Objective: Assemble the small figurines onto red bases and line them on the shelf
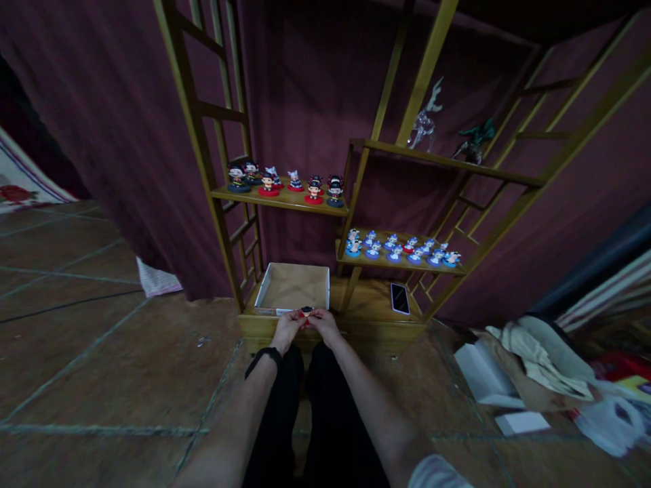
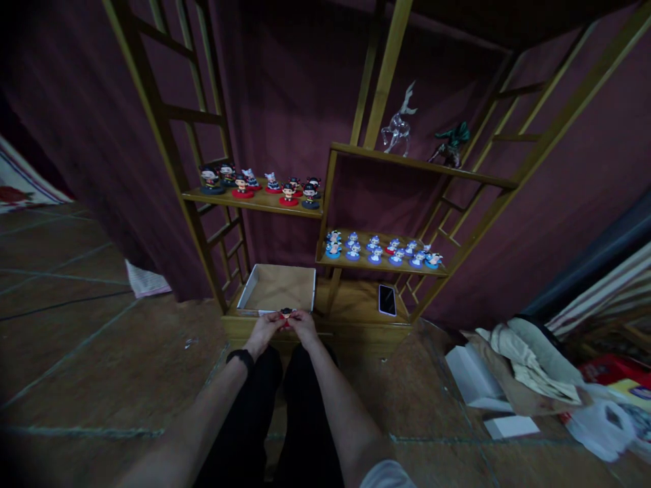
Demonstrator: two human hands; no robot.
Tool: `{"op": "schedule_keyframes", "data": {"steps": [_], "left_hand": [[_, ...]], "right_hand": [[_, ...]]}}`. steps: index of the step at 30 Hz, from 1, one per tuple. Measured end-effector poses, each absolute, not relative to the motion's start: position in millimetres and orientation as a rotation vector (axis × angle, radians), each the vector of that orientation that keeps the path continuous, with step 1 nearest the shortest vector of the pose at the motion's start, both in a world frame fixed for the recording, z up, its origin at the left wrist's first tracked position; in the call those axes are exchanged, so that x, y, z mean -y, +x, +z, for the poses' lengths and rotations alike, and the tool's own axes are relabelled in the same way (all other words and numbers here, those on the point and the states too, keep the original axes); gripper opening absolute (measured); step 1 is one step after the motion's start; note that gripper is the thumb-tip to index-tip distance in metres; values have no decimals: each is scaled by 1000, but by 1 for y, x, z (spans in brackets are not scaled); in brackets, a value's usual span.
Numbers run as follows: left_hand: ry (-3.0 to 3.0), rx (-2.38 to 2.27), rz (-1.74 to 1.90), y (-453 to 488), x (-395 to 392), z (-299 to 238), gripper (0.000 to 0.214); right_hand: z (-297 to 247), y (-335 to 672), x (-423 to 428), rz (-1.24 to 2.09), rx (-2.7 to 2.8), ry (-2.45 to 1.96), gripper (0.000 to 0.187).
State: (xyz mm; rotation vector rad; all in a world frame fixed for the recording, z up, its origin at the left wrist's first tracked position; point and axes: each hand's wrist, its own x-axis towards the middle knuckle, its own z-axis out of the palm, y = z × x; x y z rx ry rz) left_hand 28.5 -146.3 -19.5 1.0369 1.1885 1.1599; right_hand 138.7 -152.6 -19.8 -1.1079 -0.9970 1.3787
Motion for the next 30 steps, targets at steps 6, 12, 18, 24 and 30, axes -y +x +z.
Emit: {"op": "schedule_keyframes", "data": {"steps": [6,12,18,24,30], "left_hand": [[1185,-1288,1126,26,146,-20,5],[1425,-1463,1073,26,149,-14,7],[1876,-1768,809,34,159,-1,22],[2376,-1702,747,34,165,15,34],[2537,-1551,861,30,162,18,39]], "right_hand": [[-13,136,155,1332,968,-1179,30],[-21,140,147,1301,963,-1221,21],[-32,144,139,1267,958,-1241,18],[-25,150,146,1218,986,-1126,24],[-26,153,144,1108,1032,-1048,25]]}}
